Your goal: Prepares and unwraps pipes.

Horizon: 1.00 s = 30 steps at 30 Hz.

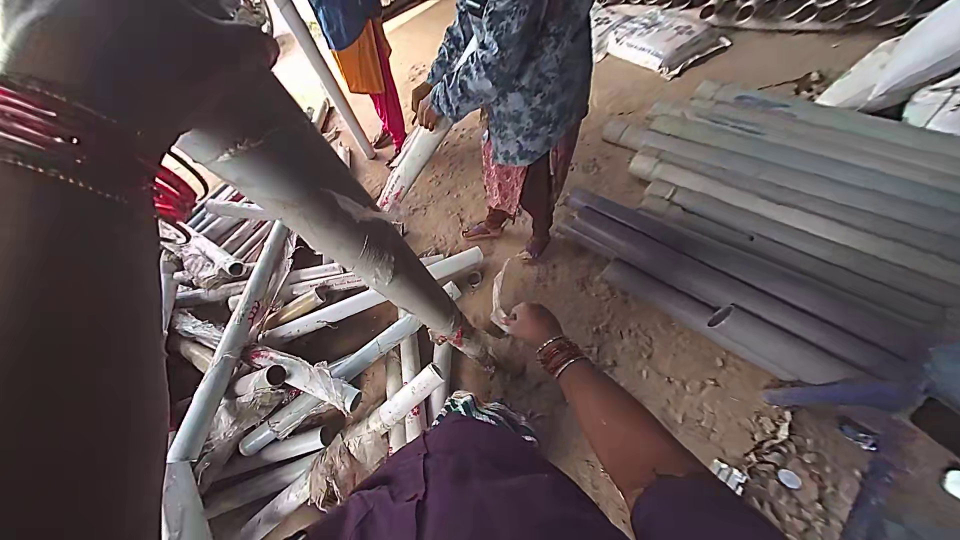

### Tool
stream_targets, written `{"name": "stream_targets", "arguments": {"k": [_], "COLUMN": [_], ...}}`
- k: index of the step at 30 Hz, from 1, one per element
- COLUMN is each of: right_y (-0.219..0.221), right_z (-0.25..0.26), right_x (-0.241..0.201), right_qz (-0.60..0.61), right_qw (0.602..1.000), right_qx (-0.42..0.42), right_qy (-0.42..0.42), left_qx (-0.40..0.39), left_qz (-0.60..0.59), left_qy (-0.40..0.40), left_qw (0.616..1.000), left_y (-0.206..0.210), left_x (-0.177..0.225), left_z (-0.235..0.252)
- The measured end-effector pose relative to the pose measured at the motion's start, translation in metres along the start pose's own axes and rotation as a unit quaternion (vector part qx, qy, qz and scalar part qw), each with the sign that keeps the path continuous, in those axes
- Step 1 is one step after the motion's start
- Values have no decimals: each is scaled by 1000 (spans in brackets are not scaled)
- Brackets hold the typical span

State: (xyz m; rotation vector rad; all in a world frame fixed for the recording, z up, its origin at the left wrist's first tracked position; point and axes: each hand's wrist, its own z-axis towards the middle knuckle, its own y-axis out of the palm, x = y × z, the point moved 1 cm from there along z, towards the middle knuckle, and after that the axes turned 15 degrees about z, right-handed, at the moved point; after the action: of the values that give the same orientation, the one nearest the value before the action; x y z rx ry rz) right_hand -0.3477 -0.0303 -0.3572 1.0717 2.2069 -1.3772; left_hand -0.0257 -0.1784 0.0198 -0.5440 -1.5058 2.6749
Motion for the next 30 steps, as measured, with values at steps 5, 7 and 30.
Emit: {"name": "stream_targets", "arguments": {"k": [5,7,30], "right_y": [-20,-27,-51], "right_z": [8,-15,-122], "right_x": [-48,-82,-195], "right_qz": [70,175,85], "right_qw": [986,951,780], "right_qx": [119,146,359], "right_qy": [-96,-210,-505], "left_qx": [-120,-121,-169], "left_qz": [-20,-17,-26], "left_qy": [-122,-122,-88], "left_qw": [985,985,981], "left_y": [-71,-72,-99], "left_x": [60,63,121], "left_z": [-35,-38,-24]}}
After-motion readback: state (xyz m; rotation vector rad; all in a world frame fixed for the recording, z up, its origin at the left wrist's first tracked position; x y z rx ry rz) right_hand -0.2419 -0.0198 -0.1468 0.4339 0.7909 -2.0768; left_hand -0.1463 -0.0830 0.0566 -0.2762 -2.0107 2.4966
